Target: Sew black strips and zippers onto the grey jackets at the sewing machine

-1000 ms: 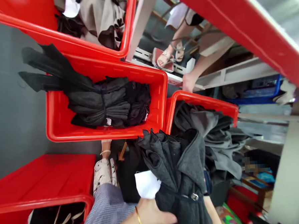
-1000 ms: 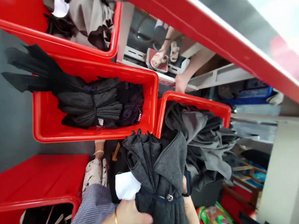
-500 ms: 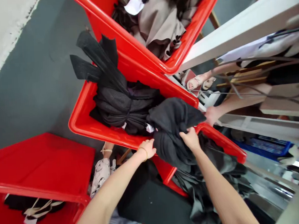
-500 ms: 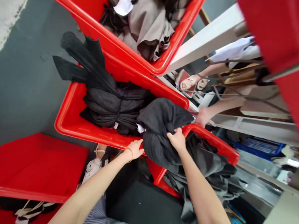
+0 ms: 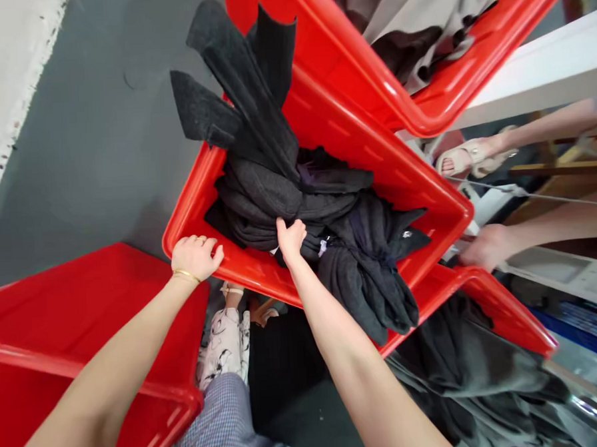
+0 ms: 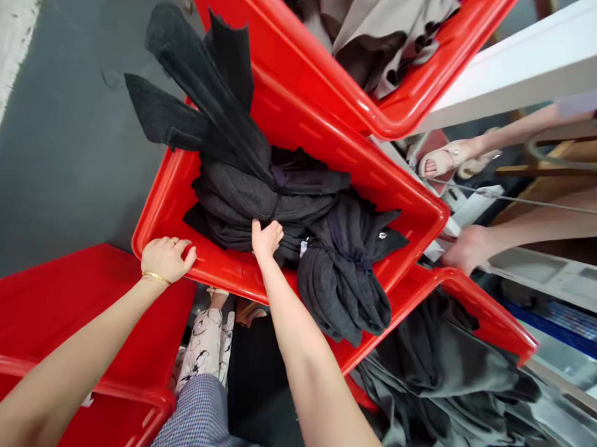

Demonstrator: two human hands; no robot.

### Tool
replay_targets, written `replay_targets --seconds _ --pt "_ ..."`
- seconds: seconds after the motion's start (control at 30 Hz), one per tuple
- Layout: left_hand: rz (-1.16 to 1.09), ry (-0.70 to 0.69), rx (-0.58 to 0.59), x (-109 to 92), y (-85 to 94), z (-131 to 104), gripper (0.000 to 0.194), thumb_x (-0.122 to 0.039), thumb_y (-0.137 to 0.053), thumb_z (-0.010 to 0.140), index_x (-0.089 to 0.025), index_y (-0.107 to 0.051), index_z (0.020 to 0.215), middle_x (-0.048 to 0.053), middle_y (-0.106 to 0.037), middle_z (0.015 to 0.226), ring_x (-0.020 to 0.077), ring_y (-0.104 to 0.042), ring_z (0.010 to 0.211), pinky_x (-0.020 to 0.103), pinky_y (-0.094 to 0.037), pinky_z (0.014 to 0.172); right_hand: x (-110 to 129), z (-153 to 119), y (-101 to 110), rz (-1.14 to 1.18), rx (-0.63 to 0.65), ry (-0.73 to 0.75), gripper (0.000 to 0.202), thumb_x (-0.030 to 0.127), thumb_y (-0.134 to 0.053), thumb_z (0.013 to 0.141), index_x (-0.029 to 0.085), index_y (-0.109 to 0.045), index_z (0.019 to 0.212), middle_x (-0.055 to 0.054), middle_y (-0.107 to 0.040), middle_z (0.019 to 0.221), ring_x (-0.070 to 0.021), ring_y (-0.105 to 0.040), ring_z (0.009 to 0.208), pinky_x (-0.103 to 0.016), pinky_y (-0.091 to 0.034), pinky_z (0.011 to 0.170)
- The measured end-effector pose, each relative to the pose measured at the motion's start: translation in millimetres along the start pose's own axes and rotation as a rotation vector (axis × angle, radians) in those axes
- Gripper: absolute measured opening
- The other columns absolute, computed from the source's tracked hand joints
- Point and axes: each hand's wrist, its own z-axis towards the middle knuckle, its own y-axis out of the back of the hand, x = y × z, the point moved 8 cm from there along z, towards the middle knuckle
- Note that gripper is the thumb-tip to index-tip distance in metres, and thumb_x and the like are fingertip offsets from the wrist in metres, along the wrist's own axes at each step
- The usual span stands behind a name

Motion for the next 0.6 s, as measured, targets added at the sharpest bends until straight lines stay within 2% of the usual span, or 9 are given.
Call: replay_targets --seconds 0.1,0.2,0.33,0.43,0.53,0.6 --pt "0.080 0.014 -0.027 -6.9 -0.4 1.0 0.042 -0.039 -0.029 0.085 -0.014 -0.063 0.088 0.011 -0.062 0.079 0.0257 -0.053 0.079 0.036 -0.033 0.070 3.5 8.3 -10.1 0.086 -0.041 -0.062 0.028 0.042 -0.048 0.075 0.015 -0.050 0.078 -0.011 -0.055 0.080 -0.0260 -0.051 0.084 -0.038 -0.038 0.077" --pt "0.085 0.015 -0.015 -6.9 0.7 2.2 0.043 -0.039 -0.027 0.085 -0.014 -0.063 0.087 0.010 -0.062 0.079 0.0254 -0.052 0.079 0.035 -0.032 0.069 9.1 3.8 5.5 0.221 -0.065 -0.019 0.028 0.041 -0.042 0.077 0.019 -0.042 0.061 0.000 -0.048 0.061 -0.0161 -0.048 0.065 -0.029 -0.038 0.067" --pt "0.041 0.030 -0.002 -4.4 4.0 1.3 0.045 -0.040 -0.027 0.086 -0.012 -0.063 0.086 0.012 -0.062 0.082 0.0269 -0.052 0.081 0.037 -0.031 0.070 19.6 -12.0 45.7 0.413 -0.128 0.027 0.032 0.040 -0.034 0.080 0.020 -0.034 0.054 0.003 -0.039 0.052 -0.0104 -0.040 0.054 -0.023 -0.035 0.056" --pt "0.008 0.034 0.013 -4.3 4.3 0.5 0.046 -0.040 -0.028 0.085 -0.011 -0.063 0.086 0.014 -0.062 0.082 0.0281 -0.052 0.082 0.038 -0.031 0.071 25.5 -31.3 79.7 0.547 -0.132 0.021 0.032 0.040 -0.036 0.078 0.021 -0.027 0.054 0.007 -0.029 0.046 -0.0078 -0.030 0.043 -0.022 -0.032 0.047" --pt "-0.008 0.034 0.023 -3.6 4.0 0.4 0.042 -0.039 -0.032 0.083 -0.011 -0.063 0.087 0.014 -0.061 0.081 0.0285 -0.051 0.082 0.039 -0.032 0.071 27.8 -59.7 124.0 0.656 -0.108 -0.001 0.035 0.039 -0.045 0.073 0.021 -0.021 0.053 0.010 -0.019 0.043 -0.0057 -0.020 0.039 -0.021 -0.028 0.040" --pt "-0.025 0.030 0.032 -3.2 3.8 0.5 0.039 -0.038 -0.036 0.082 -0.011 -0.063 0.086 0.014 -0.061 0.080 0.0283 -0.052 0.082 0.038 -0.032 0.070 26.8 -80.1 158.4 0.772 -0.080 -0.056 0.039 0.033 -0.054 0.069 0.020 -0.021 0.052 0.010 -0.017 0.042 -0.0048 -0.017 0.038 -0.019 -0.024 0.038"
